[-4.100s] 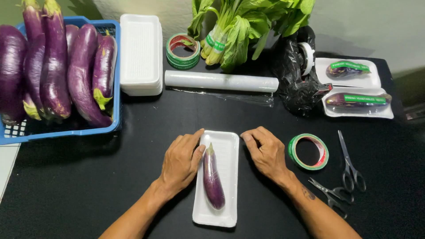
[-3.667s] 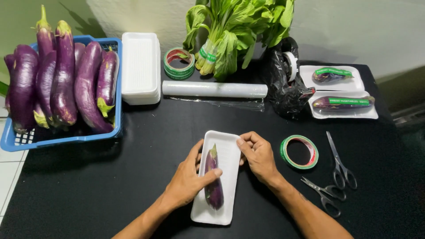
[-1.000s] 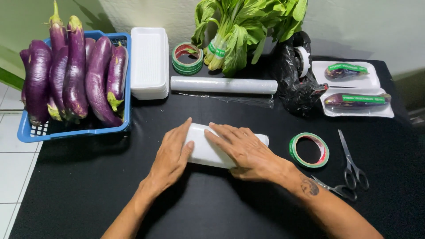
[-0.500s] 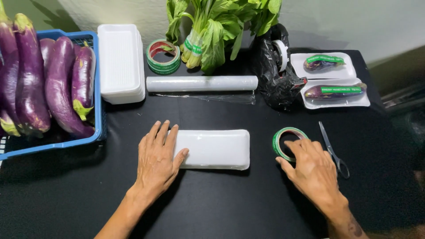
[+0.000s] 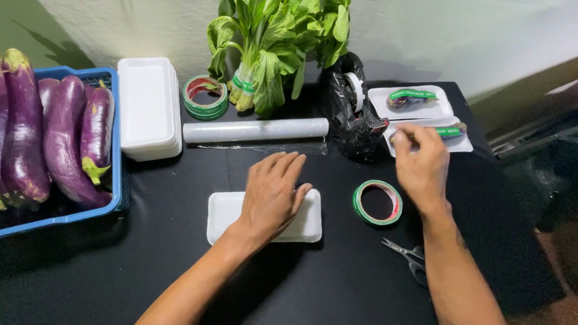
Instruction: The person places an eggplant into a white styrofoam tray, wraps it with plastic film, and seals it with green tape. The process is repeated for multiple eggplants, and the finished packages are stacked on the table.
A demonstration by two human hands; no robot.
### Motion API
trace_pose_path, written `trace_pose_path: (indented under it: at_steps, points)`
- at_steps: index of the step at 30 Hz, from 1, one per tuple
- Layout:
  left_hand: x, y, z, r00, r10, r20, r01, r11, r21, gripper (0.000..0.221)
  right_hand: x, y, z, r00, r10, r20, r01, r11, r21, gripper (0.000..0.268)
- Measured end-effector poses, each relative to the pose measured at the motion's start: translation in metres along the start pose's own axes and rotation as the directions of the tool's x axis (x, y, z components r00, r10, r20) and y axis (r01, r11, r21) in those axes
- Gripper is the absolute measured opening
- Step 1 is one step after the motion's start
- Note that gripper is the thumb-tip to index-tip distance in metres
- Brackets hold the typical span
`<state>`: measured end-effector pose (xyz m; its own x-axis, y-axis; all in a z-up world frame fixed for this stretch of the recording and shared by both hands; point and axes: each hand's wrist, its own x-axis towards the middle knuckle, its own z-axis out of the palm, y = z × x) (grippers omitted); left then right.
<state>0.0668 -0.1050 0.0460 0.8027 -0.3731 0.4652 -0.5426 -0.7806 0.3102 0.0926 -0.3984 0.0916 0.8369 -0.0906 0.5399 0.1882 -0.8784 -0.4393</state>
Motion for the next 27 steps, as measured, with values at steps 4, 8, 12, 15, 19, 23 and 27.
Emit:
trace_pose_path:
  at_steps: [4,8,12,15,19,23,27]
  points:
    - [0.068,0.023,0.043,0.999,-0.003,0.039,0.008,0.992,-0.123,0.055,0.052,0.021,0.02,0.902,0.342,0.263,-0.411,0.864,0.289,0.02]
    - [0.117,0.037,0.095,0.996,-0.04,0.079,0.051,0.988,-0.144,0.058,0.069,0.024,0.027,0.853,0.302,0.425,-0.42,0.881,0.217,0.018]
    - [0.135,0.041,0.124,0.987,-0.083,0.135,0.102,0.984,-0.145,0.046,0.078,0.032,0.032,0.811,0.316,0.493,-0.415,0.904,0.104,0.018]
    - [0.134,0.041,0.109,0.988,-0.062,0.139,0.079,0.989,-0.126,0.041,0.078,0.026,0.035,0.775,0.349,0.527,-0.505,0.843,0.185,0.018]
    - [0.135,0.035,0.11,0.988,-0.05,0.146,0.067,0.991,-0.114,0.04,0.068,0.007,0.019,0.723,0.393,0.569,-0.637,0.699,0.326,0.025]
    - [0.131,0.035,0.103,0.986,-0.037,0.161,0.056,0.992,-0.115,0.039,0.045,0.013,0.014,0.788,0.37,0.493,-0.586,0.695,0.416,0.023]
    - [0.131,0.038,0.094,0.986,-0.046,0.158,0.063,0.992,-0.109,0.037,0.009,0.037,0.035,0.905,0.293,0.31,-0.383,0.878,0.288,0.017]
